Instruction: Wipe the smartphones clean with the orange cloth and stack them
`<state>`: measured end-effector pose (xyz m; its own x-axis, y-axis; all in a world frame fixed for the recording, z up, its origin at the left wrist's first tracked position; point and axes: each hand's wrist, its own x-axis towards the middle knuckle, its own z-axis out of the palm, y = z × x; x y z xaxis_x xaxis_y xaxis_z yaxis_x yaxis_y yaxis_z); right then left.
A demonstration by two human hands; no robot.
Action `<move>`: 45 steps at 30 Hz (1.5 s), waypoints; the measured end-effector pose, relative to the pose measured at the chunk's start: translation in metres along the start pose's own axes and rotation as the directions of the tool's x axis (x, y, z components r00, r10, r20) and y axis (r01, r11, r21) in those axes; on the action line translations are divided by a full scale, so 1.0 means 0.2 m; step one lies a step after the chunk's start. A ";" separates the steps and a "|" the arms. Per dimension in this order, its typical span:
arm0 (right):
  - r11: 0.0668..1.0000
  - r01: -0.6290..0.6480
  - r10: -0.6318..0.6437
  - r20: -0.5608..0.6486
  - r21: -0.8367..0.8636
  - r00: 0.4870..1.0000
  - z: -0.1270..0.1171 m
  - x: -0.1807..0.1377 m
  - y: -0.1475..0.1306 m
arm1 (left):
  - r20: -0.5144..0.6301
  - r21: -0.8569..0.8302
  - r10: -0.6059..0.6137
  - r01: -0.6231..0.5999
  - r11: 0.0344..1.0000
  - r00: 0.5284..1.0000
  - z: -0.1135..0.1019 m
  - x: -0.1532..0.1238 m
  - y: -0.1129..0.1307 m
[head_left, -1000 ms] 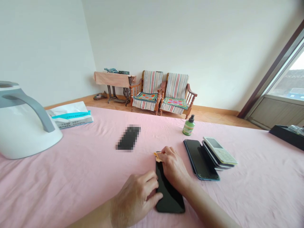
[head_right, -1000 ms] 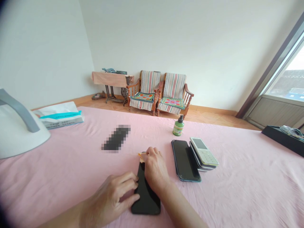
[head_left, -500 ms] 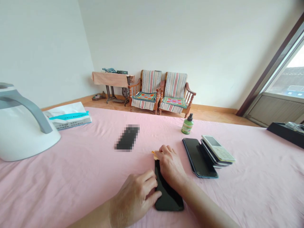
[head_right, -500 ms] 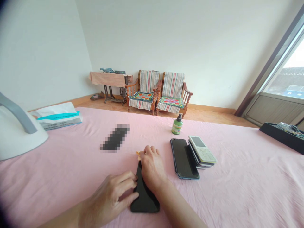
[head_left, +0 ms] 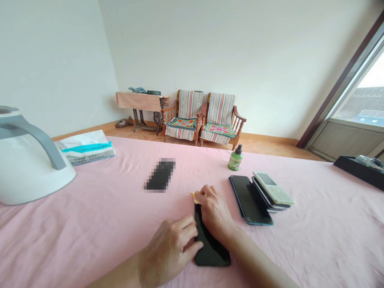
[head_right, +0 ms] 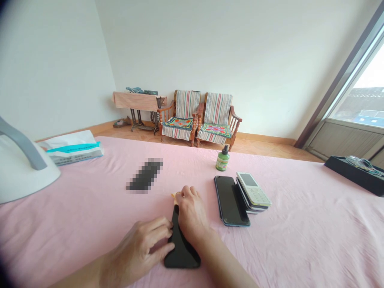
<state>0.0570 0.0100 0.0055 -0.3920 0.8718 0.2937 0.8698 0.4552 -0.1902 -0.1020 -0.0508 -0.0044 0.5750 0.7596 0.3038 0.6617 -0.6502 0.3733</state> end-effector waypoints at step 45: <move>0.993 -0.119 0.117 -0.060 -0.018 0.991 -0.01 0.01 0.04 | -0.011 -0.028 0.010 -0.010 1.000 1.000 0.01 -0.01 -0.01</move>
<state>0.0642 0.0148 0.0069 -0.2686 0.9068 0.3250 0.9154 0.3453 -0.2069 -0.1039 -0.0509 -0.0072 0.5759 0.7535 0.3172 0.6421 -0.6570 0.3949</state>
